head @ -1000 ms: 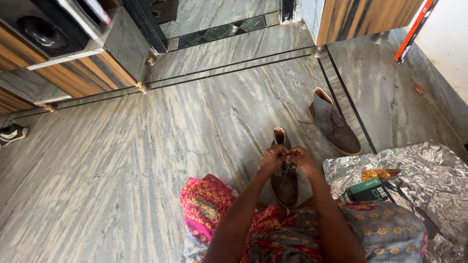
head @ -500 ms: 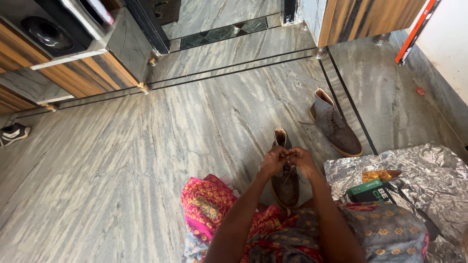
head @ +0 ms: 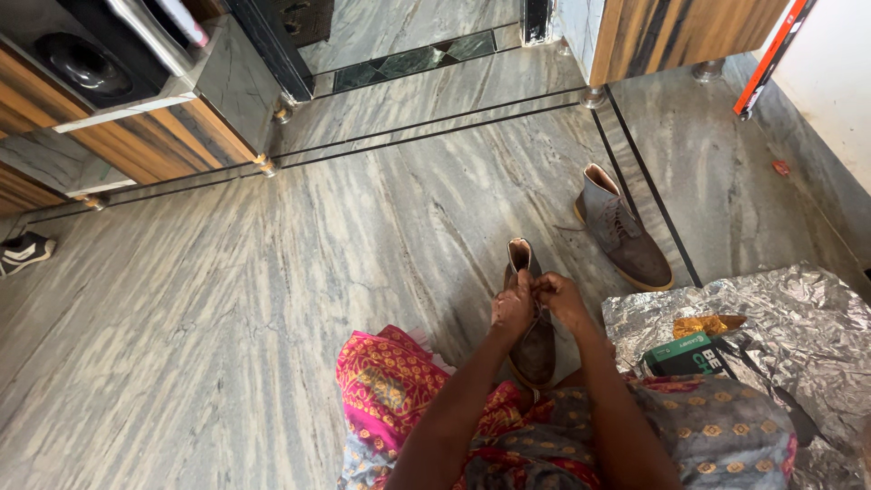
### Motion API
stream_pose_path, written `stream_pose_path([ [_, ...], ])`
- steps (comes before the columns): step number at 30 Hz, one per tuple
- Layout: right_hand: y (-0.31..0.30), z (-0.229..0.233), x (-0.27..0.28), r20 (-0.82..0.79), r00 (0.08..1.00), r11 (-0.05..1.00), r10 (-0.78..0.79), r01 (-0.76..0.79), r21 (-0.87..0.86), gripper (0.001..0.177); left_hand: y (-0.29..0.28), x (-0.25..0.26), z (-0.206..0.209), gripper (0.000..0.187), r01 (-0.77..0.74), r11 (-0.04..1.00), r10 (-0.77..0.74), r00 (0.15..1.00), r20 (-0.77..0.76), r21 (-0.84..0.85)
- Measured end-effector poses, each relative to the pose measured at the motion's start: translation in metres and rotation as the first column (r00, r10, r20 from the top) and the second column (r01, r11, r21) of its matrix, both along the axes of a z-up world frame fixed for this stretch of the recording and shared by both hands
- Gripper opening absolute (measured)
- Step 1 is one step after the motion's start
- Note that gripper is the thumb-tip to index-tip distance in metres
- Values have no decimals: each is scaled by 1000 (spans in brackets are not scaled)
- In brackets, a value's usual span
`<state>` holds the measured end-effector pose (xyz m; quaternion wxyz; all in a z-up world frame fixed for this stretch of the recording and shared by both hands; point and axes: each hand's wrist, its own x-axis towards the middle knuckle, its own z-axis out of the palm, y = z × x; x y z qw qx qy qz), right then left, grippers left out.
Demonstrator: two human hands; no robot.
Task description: The person sits on the floor and laces a pair of brown leather shoes. They thread the laces through the eyelets of one shoe, then the other, and tie the laces on both shoes.
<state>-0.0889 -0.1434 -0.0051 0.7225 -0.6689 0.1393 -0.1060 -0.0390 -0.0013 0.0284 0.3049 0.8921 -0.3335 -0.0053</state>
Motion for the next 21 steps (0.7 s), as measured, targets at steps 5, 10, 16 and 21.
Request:
stream_pose_path([
  [5,1,0,1,-9,1000,1000,16,-16,8,23,-6,12,-28,22,-68,908,34,995,-90,-413],
  [10,1,2,3,-25,999,1000,20,-21,-11,22,-5,30,-41,26,-432,755,-164,604,-780,-494],
  [16,3,4,3,-29,999,999,-22,21,-37,31,-6,32,-39,28,-612,607,-295,420,-858,-508],
  [21,3,4,5,-26,993,973,-118,110,-203,40,-16,32,-36,28,-681,403,-397,471,-788,-611],
])
